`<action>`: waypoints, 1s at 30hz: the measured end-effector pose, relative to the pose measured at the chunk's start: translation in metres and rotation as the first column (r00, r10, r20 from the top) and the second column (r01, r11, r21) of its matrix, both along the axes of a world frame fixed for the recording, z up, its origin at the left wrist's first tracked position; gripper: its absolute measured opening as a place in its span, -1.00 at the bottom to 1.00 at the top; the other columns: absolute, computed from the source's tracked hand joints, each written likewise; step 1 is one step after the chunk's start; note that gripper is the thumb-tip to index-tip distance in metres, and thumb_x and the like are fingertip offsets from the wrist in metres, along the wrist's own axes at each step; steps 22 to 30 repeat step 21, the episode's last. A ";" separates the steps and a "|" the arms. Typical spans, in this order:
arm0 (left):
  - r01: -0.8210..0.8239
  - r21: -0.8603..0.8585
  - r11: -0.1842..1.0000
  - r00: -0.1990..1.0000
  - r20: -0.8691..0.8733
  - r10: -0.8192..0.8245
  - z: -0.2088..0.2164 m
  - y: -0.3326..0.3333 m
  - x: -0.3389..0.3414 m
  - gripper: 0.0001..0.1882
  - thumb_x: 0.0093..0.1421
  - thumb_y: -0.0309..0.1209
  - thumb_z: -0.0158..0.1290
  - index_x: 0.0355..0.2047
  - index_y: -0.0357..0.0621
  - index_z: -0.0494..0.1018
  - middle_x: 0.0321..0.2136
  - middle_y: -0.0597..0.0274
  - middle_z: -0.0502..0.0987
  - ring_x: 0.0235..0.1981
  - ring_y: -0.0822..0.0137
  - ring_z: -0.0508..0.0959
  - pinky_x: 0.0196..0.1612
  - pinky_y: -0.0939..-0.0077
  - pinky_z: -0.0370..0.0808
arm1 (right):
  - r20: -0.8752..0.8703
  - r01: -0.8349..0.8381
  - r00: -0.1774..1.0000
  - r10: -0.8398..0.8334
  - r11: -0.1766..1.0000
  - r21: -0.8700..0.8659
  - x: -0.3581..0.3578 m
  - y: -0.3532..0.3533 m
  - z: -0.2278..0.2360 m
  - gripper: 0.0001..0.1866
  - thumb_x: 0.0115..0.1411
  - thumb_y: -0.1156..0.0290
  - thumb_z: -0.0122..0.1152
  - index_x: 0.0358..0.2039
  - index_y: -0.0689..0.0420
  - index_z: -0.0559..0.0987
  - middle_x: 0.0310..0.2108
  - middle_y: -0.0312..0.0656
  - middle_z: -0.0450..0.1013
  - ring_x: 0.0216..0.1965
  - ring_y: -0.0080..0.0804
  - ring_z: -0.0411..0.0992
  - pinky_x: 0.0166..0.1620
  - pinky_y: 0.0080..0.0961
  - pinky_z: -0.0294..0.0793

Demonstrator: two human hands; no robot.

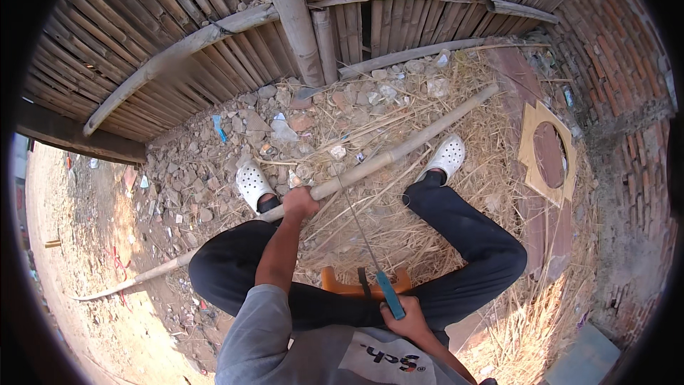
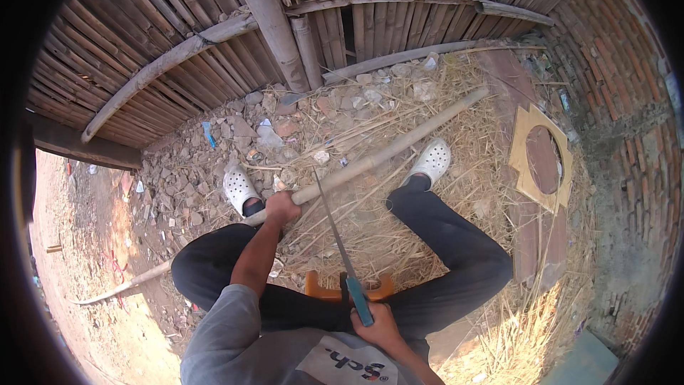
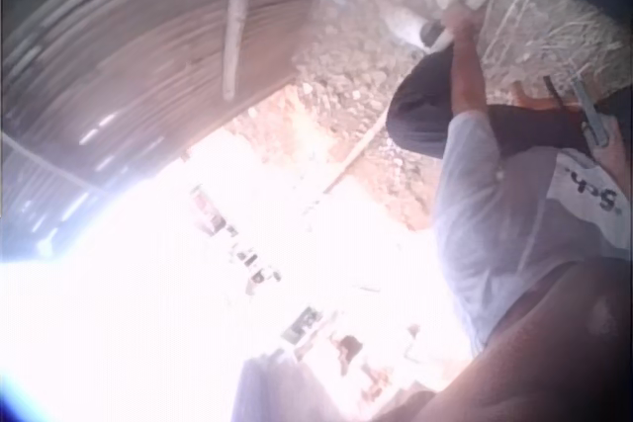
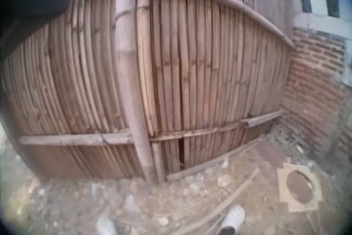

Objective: The person sits on a small stool and uses a hand saw to cut a long bamboo pole. They hold the pole steady with their left hand while sawing with their right hand, eventually cutting through the bamboo to separate a section.

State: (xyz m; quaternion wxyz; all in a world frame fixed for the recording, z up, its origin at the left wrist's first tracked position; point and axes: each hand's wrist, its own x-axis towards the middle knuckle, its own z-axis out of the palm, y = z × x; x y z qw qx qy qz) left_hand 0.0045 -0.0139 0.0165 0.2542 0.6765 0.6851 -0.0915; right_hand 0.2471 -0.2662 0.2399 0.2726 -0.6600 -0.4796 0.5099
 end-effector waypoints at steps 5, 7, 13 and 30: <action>0.024 -0.024 0.999 1.000 -0.020 -0.025 0.000 -0.005 0.002 -0.58 -0.10 -0.19 0.09 -0.22 -0.08 0.59 -0.27 0.01 0.63 -0.21 0.05 0.63 -0.11 0.20 0.55 | 0.005 0.040 0.999 -0.040 0.998 0.038 -0.007 0.015 -0.041 -0.81 0.06 0.44 0.21 -0.62 0.24 0.47 -0.75 -0.20 0.35 -0.71 -0.50 0.36 -0.55 -0.47 0.35; 0.018 -0.023 1.000 1.000 -0.017 -0.019 -0.005 -0.006 0.002 -0.58 -0.11 -0.19 0.10 -0.23 -0.07 0.60 -0.28 0.01 0.63 -0.21 0.06 0.63 -0.12 0.20 0.56 | -0.074 0.108 0.991 -0.107 0.994 0.008 -0.013 0.055 -0.085 -0.78 0.09 0.46 0.20 -0.65 0.24 0.46 -0.76 -0.28 0.33 -0.73 -0.59 0.30 -0.60 -0.51 0.28; 0.008 -0.021 1.000 1.000 -0.013 -0.008 0.005 0.004 0.002 -0.59 -0.13 -0.19 0.10 -0.25 -0.06 0.60 -0.29 0.02 0.63 -0.23 0.06 0.63 -0.14 0.21 0.57 | -0.014 -0.018 1.000 0.019 0.999 0.048 0.006 0.011 -0.011 -0.79 0.07 0.47 0.21 -0.64 0.23 0.44 -0.77 -0.23 0.30 -0.71 -0.57 0.31 -0.58 -0.49 0.28; 0.021 -0.003 1.000 0.999 -0.024 -0.021 -0.003 -0.003 0.003 -0.57 -0.15 -0.19 0.13 -0.22 -0.01 0.60 -0.29 0.02 0.63 -0.23 0.06 0.63 -0.10 0.22 0.56 | 0.059 -0.039 0.998 0.036 0.997 0.062 -0.003 0.053 -0.093 -0.87 0.07 0.41 0.19 -0.48 0.21 0.56 -0.66 -0.06 0.45 -0.62 -0.29 0.48 -0.47 -0.41 0.43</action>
